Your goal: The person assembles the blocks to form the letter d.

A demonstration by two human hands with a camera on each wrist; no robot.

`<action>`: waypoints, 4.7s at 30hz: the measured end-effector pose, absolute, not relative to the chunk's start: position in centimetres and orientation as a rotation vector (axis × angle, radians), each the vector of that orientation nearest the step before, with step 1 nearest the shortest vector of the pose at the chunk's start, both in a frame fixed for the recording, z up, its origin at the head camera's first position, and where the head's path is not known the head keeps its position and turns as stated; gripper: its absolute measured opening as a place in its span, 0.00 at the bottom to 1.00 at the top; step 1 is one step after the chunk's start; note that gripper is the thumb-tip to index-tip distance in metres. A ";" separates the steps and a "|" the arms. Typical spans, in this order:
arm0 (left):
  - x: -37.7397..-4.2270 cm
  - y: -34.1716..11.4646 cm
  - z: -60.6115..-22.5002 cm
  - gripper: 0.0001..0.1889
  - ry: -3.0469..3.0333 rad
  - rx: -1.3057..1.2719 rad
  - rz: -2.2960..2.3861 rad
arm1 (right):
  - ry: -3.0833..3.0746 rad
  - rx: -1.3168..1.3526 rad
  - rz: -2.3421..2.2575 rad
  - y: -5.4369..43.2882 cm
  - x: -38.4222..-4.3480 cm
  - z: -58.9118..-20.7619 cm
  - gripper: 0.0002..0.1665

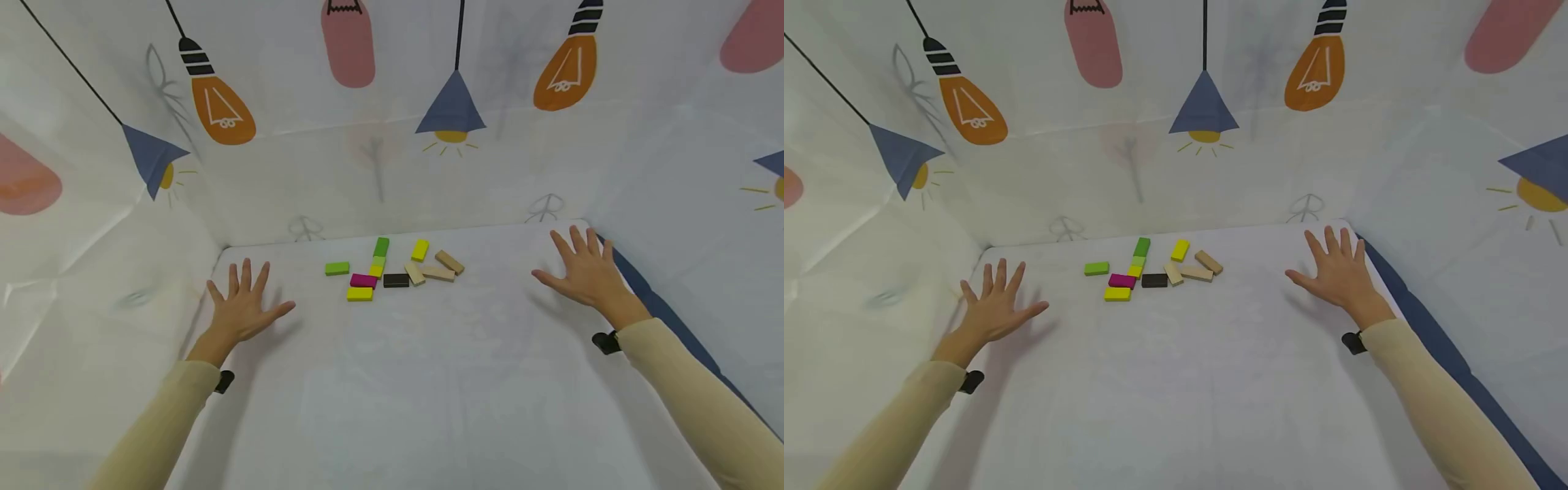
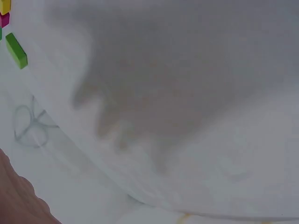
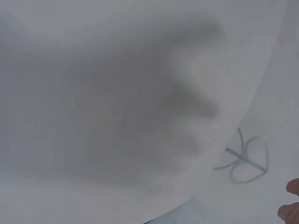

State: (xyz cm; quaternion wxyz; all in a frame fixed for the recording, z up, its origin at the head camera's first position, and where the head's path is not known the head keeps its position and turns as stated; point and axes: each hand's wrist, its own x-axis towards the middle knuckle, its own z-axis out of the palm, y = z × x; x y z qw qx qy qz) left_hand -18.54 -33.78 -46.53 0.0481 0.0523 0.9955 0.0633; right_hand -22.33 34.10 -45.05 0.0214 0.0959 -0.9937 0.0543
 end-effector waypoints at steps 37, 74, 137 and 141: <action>-19.4 -21.5 -48.4 0.55 3.072 0.341 0.515 | -3.046 0.501 0.911 21.5 -27.2 -50.6 0.52; -23.7 -13.8 -50.4 0.43 3.012 0.609 0.938 | -2.935 0.377 1.119 21.6 -27.3 -52.4 0.22; -29.0 -3.4 -50.7 0.17 2.990 0.826 0.606 | -2.903 0.355 1.053 24.1 -25.4 -51.5 0.20; -29.2 -4.0 -50.0 0.16 3.011 0.827 0.568 | -2.917 0.338 1.082 23.6 -24.1 -50.5 0.20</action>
